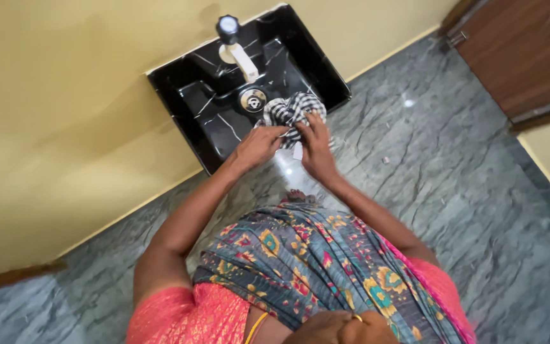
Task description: The person washes a small black-and-white striped cloth in a black sink. They repeatedly wet, scrub, and wring the cloth by hand under running water from a white faucet.
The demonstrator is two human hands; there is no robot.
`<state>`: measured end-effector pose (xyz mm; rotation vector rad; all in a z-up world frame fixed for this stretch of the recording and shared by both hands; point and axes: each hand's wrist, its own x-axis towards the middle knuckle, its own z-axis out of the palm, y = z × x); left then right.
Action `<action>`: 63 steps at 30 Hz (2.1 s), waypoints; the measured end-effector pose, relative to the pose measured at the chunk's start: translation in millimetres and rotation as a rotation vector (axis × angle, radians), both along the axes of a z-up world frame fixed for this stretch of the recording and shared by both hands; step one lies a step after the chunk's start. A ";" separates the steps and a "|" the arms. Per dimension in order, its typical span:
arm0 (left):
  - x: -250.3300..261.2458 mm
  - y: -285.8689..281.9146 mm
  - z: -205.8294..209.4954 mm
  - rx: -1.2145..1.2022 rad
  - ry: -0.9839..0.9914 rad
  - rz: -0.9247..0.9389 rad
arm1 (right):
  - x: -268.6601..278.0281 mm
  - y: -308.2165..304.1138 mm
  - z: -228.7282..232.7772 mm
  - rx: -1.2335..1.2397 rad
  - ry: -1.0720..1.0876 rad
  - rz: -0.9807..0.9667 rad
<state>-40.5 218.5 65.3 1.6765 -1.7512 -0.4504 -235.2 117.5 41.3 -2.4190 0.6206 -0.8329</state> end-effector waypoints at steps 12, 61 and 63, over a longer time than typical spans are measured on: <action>-37.9 -21.9 -15.6 0.024 -0.393 -0.024 | 49.6 61.6 -118.8 0.733 -0.552 -0.206; 12.7 -322.7 -38.5 -0.016 -0.089 0.568 | 148.9 -362.6 -137.4 1.690 -0.133 0.565; 6.3 -313.1 -40.5 0.001 -0.121 0.485 | 134.4 -357.1 -143.0 1.682 -0.108 0.548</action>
